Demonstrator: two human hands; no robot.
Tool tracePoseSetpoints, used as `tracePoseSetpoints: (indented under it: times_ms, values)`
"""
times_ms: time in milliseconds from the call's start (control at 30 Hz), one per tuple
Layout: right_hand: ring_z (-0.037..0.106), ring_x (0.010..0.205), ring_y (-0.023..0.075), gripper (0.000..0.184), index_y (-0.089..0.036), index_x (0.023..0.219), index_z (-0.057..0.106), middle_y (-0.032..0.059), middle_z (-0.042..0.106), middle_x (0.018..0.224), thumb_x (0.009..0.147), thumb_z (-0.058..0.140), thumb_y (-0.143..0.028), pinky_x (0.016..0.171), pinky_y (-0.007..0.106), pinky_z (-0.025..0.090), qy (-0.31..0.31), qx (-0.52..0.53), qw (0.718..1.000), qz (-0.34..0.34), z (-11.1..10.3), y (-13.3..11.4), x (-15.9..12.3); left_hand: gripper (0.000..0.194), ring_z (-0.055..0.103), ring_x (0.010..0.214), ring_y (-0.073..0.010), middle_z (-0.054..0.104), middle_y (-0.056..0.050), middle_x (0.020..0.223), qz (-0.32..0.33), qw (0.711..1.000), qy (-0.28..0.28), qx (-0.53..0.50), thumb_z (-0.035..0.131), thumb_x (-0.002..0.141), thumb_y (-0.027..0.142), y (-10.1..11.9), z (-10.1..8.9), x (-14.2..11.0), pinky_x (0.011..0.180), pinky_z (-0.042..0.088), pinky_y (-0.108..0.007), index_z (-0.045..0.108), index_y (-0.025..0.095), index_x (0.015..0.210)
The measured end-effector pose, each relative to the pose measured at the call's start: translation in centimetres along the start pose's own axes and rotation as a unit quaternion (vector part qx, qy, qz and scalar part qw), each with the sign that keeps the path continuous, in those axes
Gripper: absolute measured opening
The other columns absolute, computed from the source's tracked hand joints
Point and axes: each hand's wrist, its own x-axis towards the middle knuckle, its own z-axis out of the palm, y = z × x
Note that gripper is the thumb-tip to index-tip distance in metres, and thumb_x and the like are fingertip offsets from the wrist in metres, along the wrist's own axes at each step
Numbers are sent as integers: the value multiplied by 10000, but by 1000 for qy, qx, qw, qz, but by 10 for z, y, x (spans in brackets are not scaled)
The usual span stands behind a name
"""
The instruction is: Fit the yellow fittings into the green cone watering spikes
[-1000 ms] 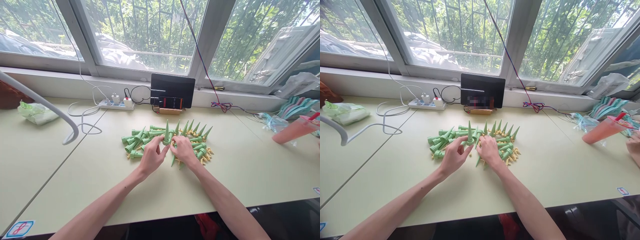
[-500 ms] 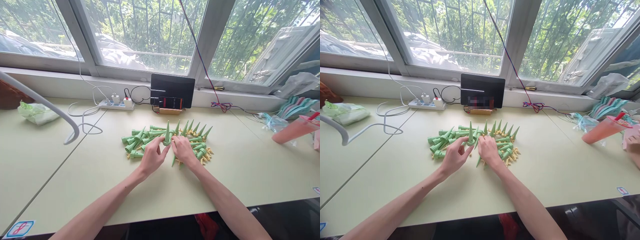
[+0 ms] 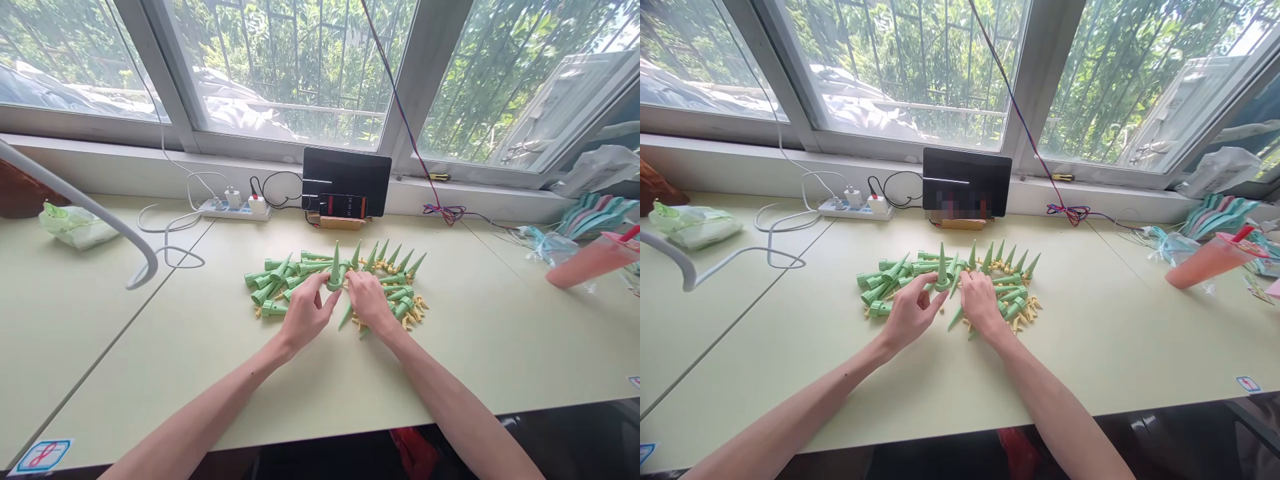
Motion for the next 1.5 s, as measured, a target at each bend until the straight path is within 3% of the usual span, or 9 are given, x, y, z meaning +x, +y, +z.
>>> tracePoseSetpoints:
  times_ms: [167,333,567,833,1500]
  values:
    - [567,849,229,239,-164,1013,633,83,654,864,954,410,-101,781,326,399,27,20,999,1,0,0,1,246,429,462,-59,673,-37,1014,-9,1000,0,-12,602,879,300,1,-1,1,515,415,-240,592,196,1102]
    - [590,874,243,258,-151,1042,628,94,663,880,966,385,-110,801,360,437,100,57,993,-16,-1,0,1,244,425,445,-53,673,-27,988,-53,998,-10,-38,600,877,330,5,-4,3,490,396,-234,607,204,1086]
    - [630,941,205,212,-191,1118,584,87,658,993,990,417,-160,833,346,510,254,206,942,-76,-11,-9,-3,273,428,408,-51,667,-20,894,-128,990,-12,-66,612,861,407,10,-8,5,474,402,-237,576,187,1019]
    - [632,849,180,202,-214,1093,590,66,653,929,966,460,-125,744,308,532,248,254,923,-146,-12,-17,-8,310,468,408,-56,674,-37,1020,-136,989,-13,-63,606,854,413,4,-5,6,485,432,-258,572,203,1080]
    - [634,823,171,177,-204,1057,603,69,664,921,971,463,-138,687,280,520,250,240,929,-131,-10,-15,-8,252,454,456,-67,654,-2,951,-93,995,-19,-26,617,853,404,5,-4,3,515,393,-250,527,212,990]
